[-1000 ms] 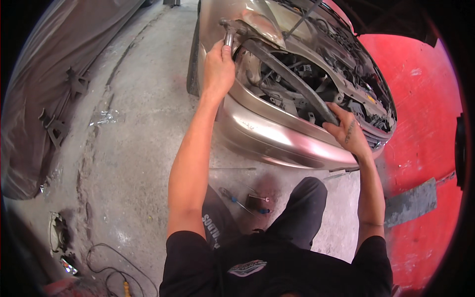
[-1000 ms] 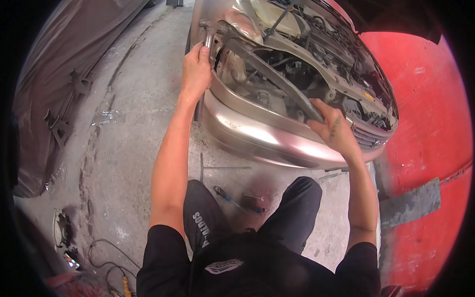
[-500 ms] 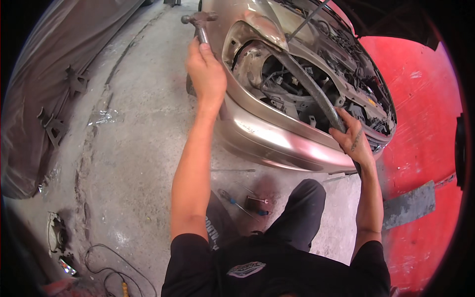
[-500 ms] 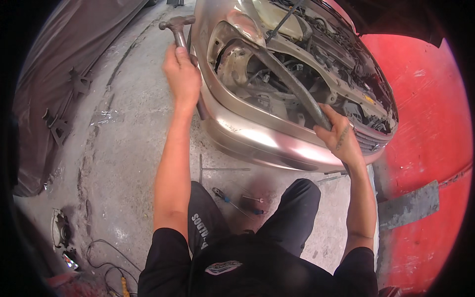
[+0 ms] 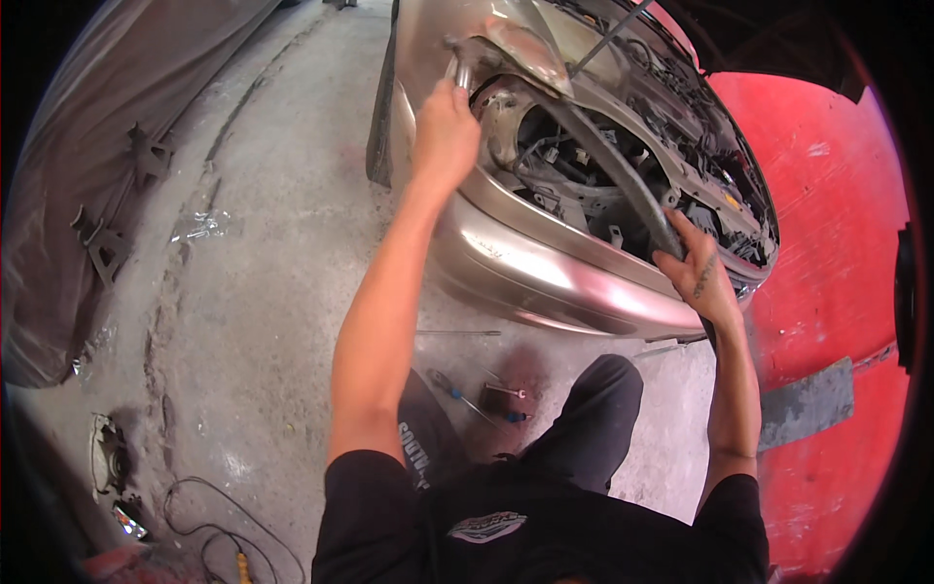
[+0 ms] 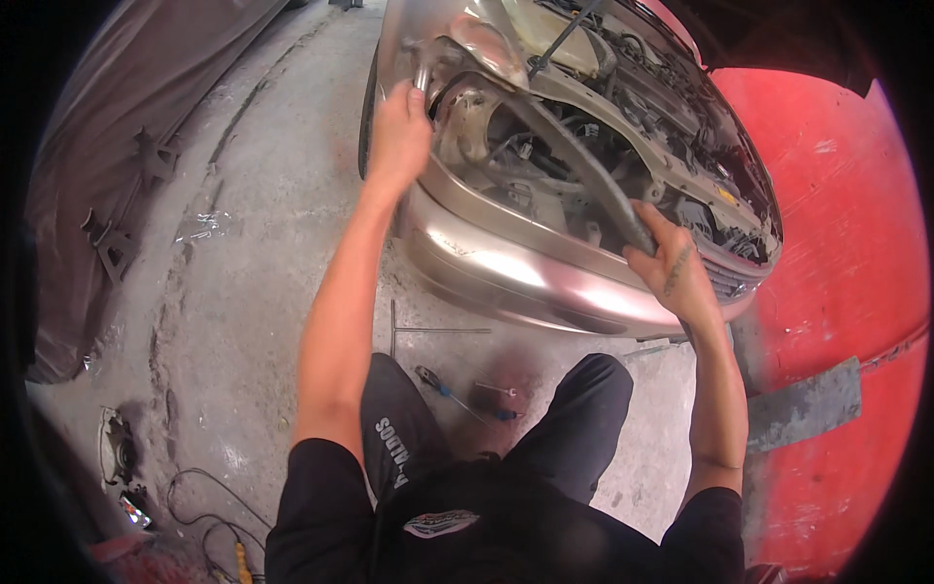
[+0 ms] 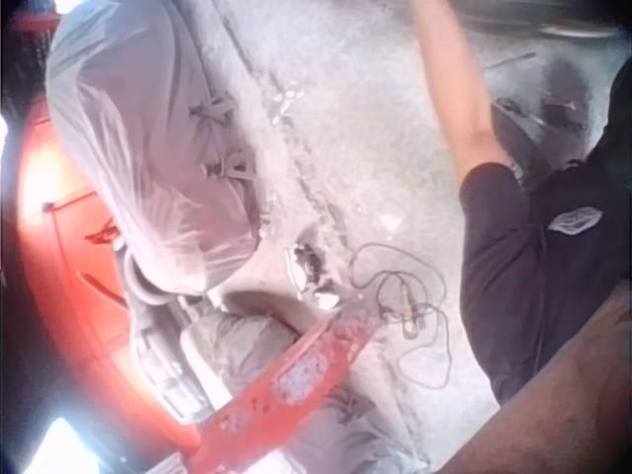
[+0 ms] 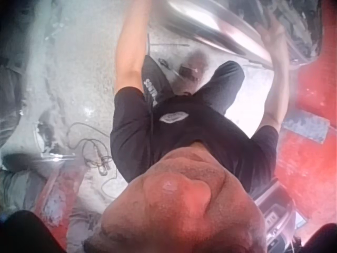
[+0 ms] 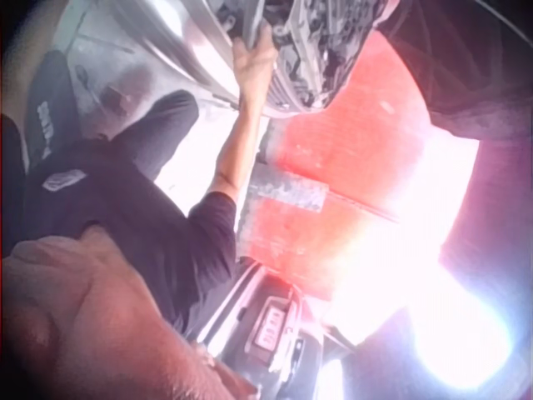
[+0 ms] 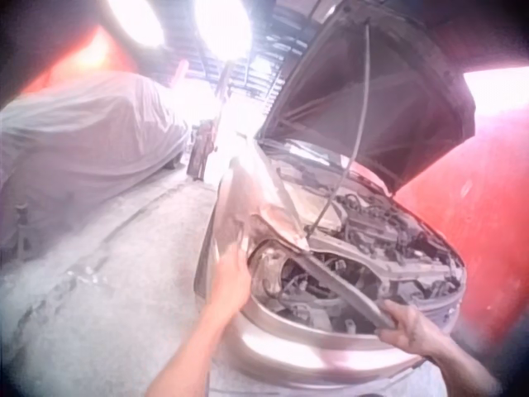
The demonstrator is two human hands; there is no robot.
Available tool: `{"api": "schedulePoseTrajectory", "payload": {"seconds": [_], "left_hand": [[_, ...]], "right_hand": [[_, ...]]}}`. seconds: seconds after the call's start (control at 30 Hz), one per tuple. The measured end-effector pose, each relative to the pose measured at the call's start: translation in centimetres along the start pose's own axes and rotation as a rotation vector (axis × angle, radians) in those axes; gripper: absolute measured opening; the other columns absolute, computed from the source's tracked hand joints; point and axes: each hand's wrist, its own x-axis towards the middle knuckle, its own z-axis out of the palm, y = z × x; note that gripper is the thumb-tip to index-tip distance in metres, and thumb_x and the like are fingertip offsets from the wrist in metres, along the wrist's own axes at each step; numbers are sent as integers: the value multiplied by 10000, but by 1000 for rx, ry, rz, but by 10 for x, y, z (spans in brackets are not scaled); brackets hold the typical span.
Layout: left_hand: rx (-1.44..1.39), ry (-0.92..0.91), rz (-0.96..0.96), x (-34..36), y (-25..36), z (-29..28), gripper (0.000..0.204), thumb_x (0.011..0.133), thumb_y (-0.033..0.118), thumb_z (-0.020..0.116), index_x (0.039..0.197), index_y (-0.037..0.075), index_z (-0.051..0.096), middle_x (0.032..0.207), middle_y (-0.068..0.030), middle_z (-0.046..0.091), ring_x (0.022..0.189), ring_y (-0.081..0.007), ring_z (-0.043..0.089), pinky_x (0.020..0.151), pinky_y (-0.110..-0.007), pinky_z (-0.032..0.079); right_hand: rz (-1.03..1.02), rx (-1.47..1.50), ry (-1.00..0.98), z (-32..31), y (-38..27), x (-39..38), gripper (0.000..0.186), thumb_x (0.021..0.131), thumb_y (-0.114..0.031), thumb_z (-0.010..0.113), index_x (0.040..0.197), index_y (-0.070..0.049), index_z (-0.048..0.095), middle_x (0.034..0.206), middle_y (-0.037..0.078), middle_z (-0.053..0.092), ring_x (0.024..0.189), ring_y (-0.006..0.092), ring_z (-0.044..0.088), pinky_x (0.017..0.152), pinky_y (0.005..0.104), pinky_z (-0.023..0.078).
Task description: The person uses a metal bar and a hammer to straighten a bent part of the vehicle's headlight frame, striking the bar with the hammer and then checking the fit by hand.
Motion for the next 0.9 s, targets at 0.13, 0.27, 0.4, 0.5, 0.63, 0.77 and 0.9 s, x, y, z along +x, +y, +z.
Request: {"api": "schedulePoseTrajectory", "payload": {"seconds": [0.13, 0.27, 0.4, 0.5, 0.63, 0.77, 0.9], "left_hand": [[-113, -94, -145, 9, -10, -15, 318, 1089, 209, 455, 1124, -42, 647, 909, -298, 695, 918, -491, 665, 822, -537, 479], [-204, 158, -193, 4, 6, -19, 325, 1088, 219, 457, 1082, -36, 659, 907, -284, 694, 920, -480, 668, 826, -534, 479], [-62, -74, -129, 10, -9, -15, 327, 1092, 215, 450, 1136, -34, 657, 917, -274, 703, 939, -468, 673, 837, -532, 483], [-40, -106, -57, 10, -18, -18, 338, 1094, 216, 448, 1199, -37, 646, 938, -279, 707, 952, -473, 672, 842, -538, 481], [-180, 220, -63, 2, 8, -14, 348, 1092, 228, 459, 1220, -37, 646, 958, -294, 704, 953, -500, 669, 844, -560, 484], [102, 3, 12, 0, 2, 0, 348, 1089, 227, 469, 1233, -31, 652, 970, -296, 706, 942, -515, 665, 836, -574, 490], [-44, -103, -11, 9, 0, -16, 330, 1087, 224, 472, 1164, -28, 671, 938, -280, 705, 909, -501, 665, 808, -556, 490]], "right_hand": [[-12, 3, 18, -3, 5, 0, 584, 821, -83, 707, 1371, 61, 572, 854, 236, 626, 797, 218, 598, 820, 339, 503], [20, -16, 10, -2, 2, -1, 578, 820, -78, 705, 1363, 73, 573, 857, 242, 625, 777, 214, 591, 800, 336, 505], [-9, -62, 7, -1, 2, 2, 583, 817, -76, 705, 1367, 66, 573, 839, 237, 621, 722, 221, 562, 753, 342, 500], [-18, -58, -9, -3, 0, 0, 584, 814, -74, 704, 1368, 60, 574, 823, 234, 614, 697, 229, 544, 732, 345, 494], [-29, -74, 11, -6, -2, 1, 577, 813, -69, 699, 1364, 52, 578, 821, 229, 612, 690, 228, 532, 728, 345, 491], [-56, -36, -9, 1, 5, 5, 592, 833, -98, 709, 1395, 23, 569, 803, 169, 551, 728, 243, 524, 746, 360, 467], [-18, -92, 7, -1, 7, -1, 593, 837, -99, 707, 1401, 20, 567, 849, 204, 594, 757, 267, 554, 777, 362, 476]]}}
